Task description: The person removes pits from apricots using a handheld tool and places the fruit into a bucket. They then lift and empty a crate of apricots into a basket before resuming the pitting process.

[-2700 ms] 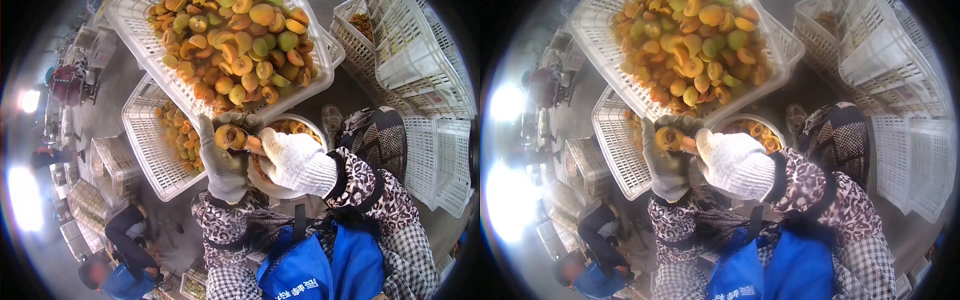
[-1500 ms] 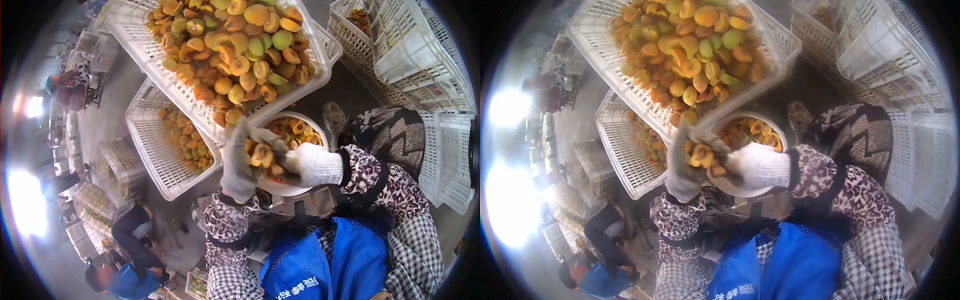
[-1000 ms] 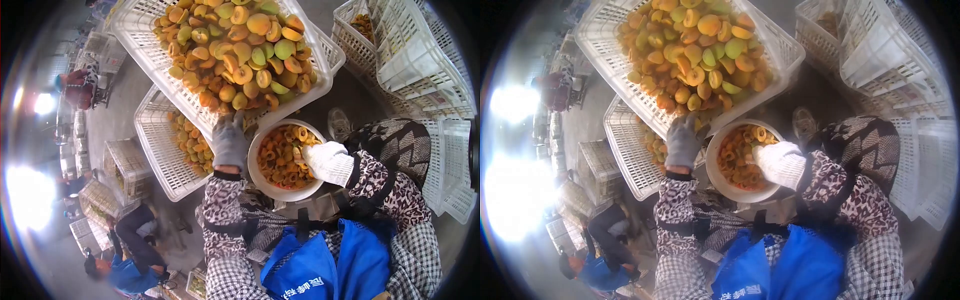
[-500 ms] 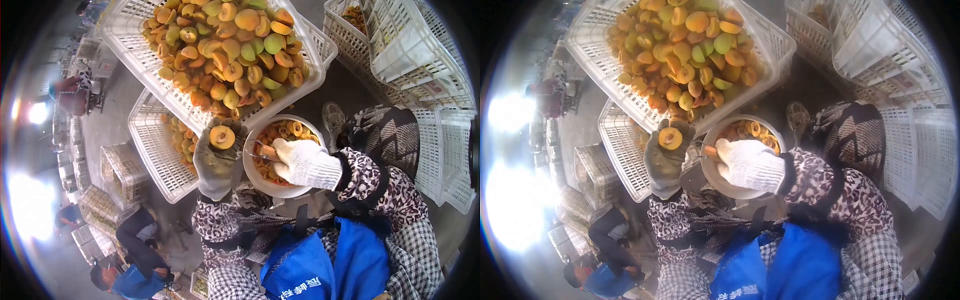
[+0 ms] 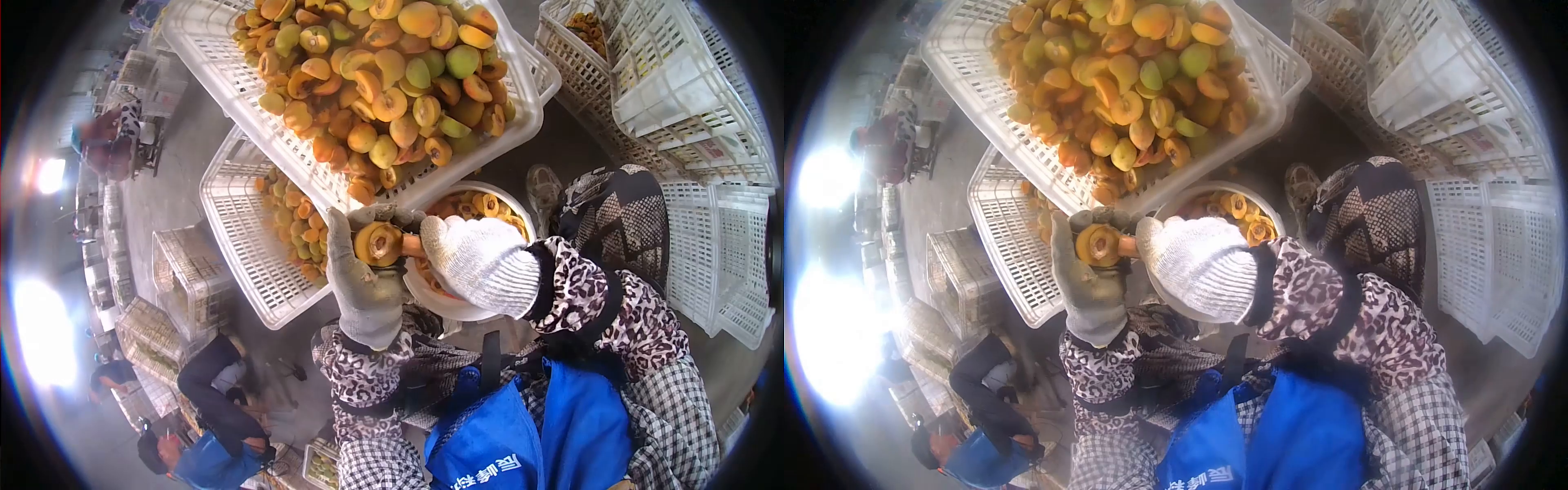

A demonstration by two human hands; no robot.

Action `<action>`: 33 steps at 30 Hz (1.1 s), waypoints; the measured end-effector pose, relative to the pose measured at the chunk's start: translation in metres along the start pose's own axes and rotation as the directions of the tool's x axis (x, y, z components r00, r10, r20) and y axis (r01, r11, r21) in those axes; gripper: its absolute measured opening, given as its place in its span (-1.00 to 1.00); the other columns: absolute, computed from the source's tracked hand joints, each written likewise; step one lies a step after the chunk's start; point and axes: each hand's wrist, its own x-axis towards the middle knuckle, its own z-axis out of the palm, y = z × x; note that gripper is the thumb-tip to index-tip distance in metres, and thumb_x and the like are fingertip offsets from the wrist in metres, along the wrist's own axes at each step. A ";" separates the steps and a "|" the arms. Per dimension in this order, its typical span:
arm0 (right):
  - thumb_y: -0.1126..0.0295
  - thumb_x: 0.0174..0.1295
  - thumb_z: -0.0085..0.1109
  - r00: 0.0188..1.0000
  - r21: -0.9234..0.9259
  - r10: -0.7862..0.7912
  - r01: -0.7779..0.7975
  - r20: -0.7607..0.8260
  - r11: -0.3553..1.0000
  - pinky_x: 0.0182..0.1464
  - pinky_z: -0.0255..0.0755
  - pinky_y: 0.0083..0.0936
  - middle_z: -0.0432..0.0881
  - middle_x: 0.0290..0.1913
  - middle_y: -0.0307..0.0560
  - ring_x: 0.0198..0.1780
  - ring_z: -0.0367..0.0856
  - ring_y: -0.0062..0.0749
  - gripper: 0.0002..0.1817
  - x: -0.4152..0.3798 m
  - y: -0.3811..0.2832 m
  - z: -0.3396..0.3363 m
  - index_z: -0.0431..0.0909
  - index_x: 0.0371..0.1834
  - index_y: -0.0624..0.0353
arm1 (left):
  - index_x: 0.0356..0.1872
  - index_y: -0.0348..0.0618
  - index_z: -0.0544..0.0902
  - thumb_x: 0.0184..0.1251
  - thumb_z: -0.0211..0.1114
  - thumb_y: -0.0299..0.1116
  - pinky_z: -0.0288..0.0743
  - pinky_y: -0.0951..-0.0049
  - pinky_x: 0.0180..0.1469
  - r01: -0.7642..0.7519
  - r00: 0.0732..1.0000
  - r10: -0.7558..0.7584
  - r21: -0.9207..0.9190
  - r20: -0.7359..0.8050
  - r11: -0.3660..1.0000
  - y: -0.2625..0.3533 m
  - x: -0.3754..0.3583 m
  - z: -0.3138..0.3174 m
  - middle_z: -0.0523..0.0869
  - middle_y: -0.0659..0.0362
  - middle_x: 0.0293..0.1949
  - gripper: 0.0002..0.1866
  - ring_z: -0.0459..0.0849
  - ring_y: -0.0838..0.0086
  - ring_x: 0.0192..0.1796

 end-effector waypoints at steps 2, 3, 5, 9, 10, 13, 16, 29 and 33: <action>0.37 0.23 0.11 0.997 0.059 0.022 -0.027 0.073 0.998 -0.43 0.49 -0.09 0.58 -0.55 0.17 -0.45 0.66 0.07 -0.79 0.001 -0.003 0.003 0.43 -0.19 0.28 | -0.22 -0.33 0.55 0.59 -0.11 0.04 0.63 0.29 -0.09 -0.034 0.992 0.051 0.137 -0.119 0.990 0.002 -0.003 0.005 0.68 -0.07 -0.32 -0.46 0.72 0.19 -0.22; 0.37 0.24 0.09 0.989 0.117 0.040 -0.057 0.143 0.992 -0.43 0.49 -0.11 0.58 -0.54 0.19 -0.44 0.66 0.07 -0.80 0.002 -0.005 0.004 0.43 -0.19 0.28 | -0.22 -0.33 0.55 0.59 -0.11 0.04 0.63 0.29 -0.09 -0.032 0.991 0.050 0.137 -0.122 0.990 0.001 -0.002 0.002 0.68 -0.07 -0.32 -0.46 0.72 0.19 -0.22; 0.36 0.26 0.07 0.990 0.161 0.036 -0.057 0.134 0.985 -0.44 0.49 -0.11 0.58 -0.53 0.19 -0.44 0.66 0.06 -0.79 -0.002 -0.011 0.007 0.44 -0.15 0.26 | -0.28 -0.32 0.54 0.59 -0.13 0.03 0.63 0.30 -0.14 -0.069 0.991 0.091 0.216 -0.095 0.974 -0.003 0.002 -0.005 0.68 -0.06 -0.39 -0.45 0.72 0.22 -0.29; 0.28 0.29 0.03 0.960 0.397 0.063 -0.172 0.272 0.902 -0.38 0.57 -0.18 0.64 -0.44 0.14 -0.40 0.70 0.00 -0.69 0.002 -0.015 -0.007 0.49 0.06 0.09 | -0.07 -0.29 0.51 0.60 -0.11 0.00 0.63 0.33 -0.17 -0.280 0.960 0.259 0.433 0.108 0.857 -0.003 -0.002 -0.011 0.67 -0.03 -0.29 -0.52 0.69 0.27 -0.28; 0.27 0.29 0.03 0.914 0.469 0.088 -0.284 0.396 0.836 -0.34 0.60 -0.21 0.66 -0.42 0.12 -0.38 0.71 -0.02 -0.66 0.006 -0.016 -0.010 0.50 0.10 0.05 | -0.03 -0.31 0.50 0.60 -0.12 -0.02 0.63 0.33 -0.16 -0.276 0.961 0.257 0.476 0.106 0.835 -0.007 0.001 -0.018 0.67 -0.03 -0.29 -0.52 0.69 0.27 -0.28; 0.29 0.28 0.02 0.879 0.415 0.141 -0.350 0.456 0.839 -0.30 0.62 -0.23 0.66 -0.40 0.14 -0.34 0.72 -0.03 -0.71 0.003 -0.013 -0.021 0.49 0.02 0.14 | 0.01 -0.33 0.47 0.61 -0.11 -0.08 0.64 0.35 -0.16 -0.126 0.991 0.134 0.342 0.001 0.931 -0.005 0.003 -0.007 0.67 -0.03 -0.29 -0.56 0.70 0.27 -0.28; 0.33 0.28 0.04 0.958 0.287 0.071 -0.154 0.280 0.945 -0.37 0.53 -0.17 0.64 -0.41 0.16 -0.38 0.68 0.03 -0.77 -0.007 -0.004 0.004 0.48 -0.09 0.23 | -0.17 -0.33 0.51 0.57 -0.08 -0.02 0.62 0.35 -0.20 0.010 0.990 0.023 0.225 -0.142 0.974 -0.005 0.002 0.014 0.66 -0.01 -0.40 -0.52 0.70 0.27 -0.33; 0.22 0.31 0.03 0.941 0.565 0.119 -0.288 0.317 0.773 -0.48 0.54 -0.25 0.62 -0.48 0.17 -0.53 0.66 -0.11 -0.68 -0.004 -0.015 -0.013 0.46 -0.07 0.27 | -0.21 -0.29 0.53 0.60 -0.20 0.03 0.59 0.38 -0.24 -0.120 0.963 0.220 0.487 -0.153 0.865 -0.017 0.006 0.006 0.63 0.00 -0.45 -0.46 0.67 0.32 -0.42; 0.27 0.22 0.15 0.697 0.680 -0.068 -0.666 0.714 0.308 -0.59 0.45 -0.53 0.52 -0.54 -0.21 -0.54 0.56 -0.50 -0.74 -0.002 0.009 -0.022 0.50 -0.20 0.25 | -0.19 -0.29 0.48 0.64 -0.24 -0.04 0.63 0.37 -0.28 -0.483 0.870 0.420 0.623 0.259 0.616 -0.025 0.016 -0.022 0.59 0.01 -0.31 -0.51 0.68 0.29 -0.40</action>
